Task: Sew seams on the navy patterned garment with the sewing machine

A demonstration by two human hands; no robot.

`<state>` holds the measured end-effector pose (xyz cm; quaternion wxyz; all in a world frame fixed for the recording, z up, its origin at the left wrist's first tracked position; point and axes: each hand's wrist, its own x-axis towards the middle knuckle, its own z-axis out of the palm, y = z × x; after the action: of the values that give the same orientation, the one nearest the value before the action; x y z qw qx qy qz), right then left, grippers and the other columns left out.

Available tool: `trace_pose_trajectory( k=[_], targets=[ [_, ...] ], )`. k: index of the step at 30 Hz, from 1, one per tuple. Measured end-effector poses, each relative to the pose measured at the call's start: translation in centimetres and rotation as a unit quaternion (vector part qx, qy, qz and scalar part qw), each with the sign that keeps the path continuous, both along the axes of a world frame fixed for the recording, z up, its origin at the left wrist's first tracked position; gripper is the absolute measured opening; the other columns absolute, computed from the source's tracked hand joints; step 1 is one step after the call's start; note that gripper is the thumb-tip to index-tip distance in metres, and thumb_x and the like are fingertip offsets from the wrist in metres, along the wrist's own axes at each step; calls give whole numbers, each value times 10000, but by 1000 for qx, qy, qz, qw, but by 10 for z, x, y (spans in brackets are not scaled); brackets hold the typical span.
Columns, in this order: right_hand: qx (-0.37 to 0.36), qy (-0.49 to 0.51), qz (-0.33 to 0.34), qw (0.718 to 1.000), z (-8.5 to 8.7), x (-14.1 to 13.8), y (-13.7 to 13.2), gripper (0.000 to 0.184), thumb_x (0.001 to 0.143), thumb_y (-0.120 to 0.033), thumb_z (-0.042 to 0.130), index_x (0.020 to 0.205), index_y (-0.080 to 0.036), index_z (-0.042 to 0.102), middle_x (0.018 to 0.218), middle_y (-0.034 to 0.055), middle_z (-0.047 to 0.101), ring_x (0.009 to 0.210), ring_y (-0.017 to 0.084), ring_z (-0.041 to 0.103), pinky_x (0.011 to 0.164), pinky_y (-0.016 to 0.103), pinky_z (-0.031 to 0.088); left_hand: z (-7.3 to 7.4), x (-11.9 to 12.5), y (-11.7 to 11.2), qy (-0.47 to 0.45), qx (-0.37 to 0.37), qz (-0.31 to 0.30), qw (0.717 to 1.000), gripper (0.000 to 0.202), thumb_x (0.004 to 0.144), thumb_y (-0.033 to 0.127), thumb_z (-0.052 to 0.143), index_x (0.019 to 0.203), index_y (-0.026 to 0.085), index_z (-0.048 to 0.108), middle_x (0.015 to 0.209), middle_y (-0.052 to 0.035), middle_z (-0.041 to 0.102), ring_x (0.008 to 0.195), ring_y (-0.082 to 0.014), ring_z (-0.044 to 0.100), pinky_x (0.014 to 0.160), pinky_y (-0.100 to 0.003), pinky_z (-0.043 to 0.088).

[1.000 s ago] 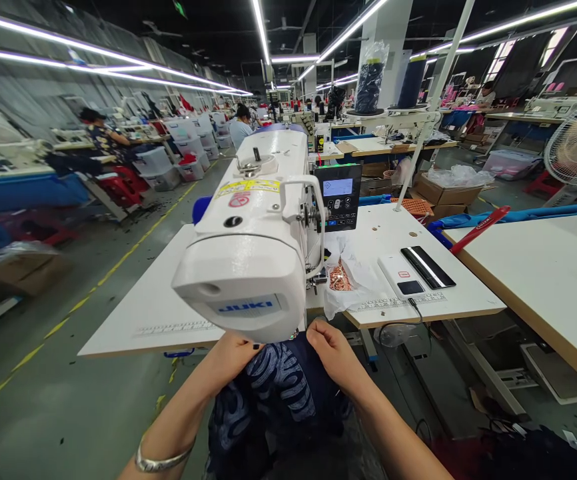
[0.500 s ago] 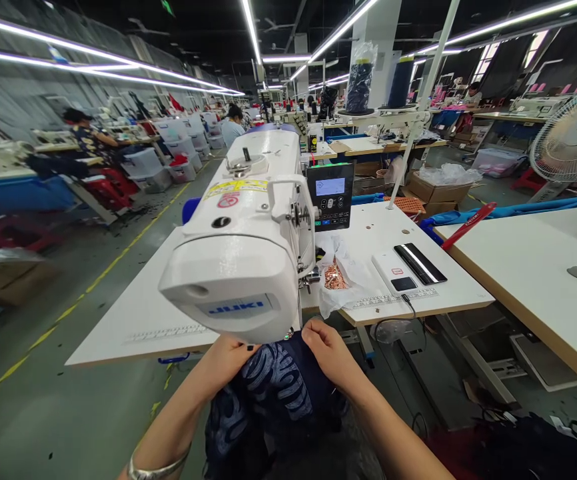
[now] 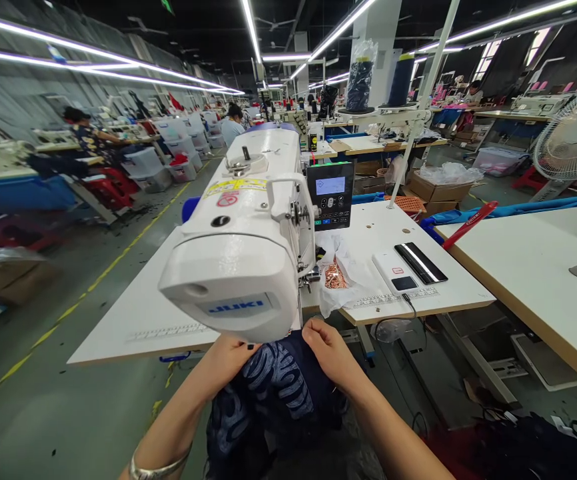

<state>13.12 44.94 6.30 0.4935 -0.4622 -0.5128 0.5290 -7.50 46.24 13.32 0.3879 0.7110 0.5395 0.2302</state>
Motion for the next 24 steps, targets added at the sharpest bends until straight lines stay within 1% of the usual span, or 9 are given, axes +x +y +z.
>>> trace_pose_trajectory(
  k=[3,7,15,20,24],
  targets=[
    [-2,4,-1,1000,-1,0,0,253,821,-403,529,710,-191,612,643,-4,521,676,181,483,675,284,419,1,1,-1,-4,0,0,1000,371,827,461,477,727,177,694,683,-19,681,868,-262,594,838,-316,466],
    [-4,-1,-5,1000,-1,1,0,246,818,-385,525,694,-191,609,647,3,541,709,196,507,670,288,422,0,1,-2,-4,0,9,1000,389,836,466,466,705,173,686,638,-22,658,870,-268,596,845,-320,466],
    [-11,-4,-13,1000,-5,1,1,270,818,-411,532,679,-189,596,638,5,550,721,203,518,661,287,418,-1,1,-2,-1,19,12,1000,375,842,436,457,678,175,670,616,-13,643,854,-266,603,845,-317,462],
    [-14,0,-13,1000,-7,1,1,271,811,-419,548,673,-189,585,637,1,542,705,197,509,646,284,408,-2,0,-2,-5,20,10,1000,377,842,425,458,670,170,676,623,-11,652,789,-247,599,794,-307,466],
    [-22,3,-7,1000,-7,1,0,278,828,-427,523,681,-196,573,639,-4,524,669,185,493,613,274,392,-1,2,-3,-12,19,8,1000,378,840,425,461,658,171,673,615,-10,652,768,-242,596,760,-292,466]
  ],
)
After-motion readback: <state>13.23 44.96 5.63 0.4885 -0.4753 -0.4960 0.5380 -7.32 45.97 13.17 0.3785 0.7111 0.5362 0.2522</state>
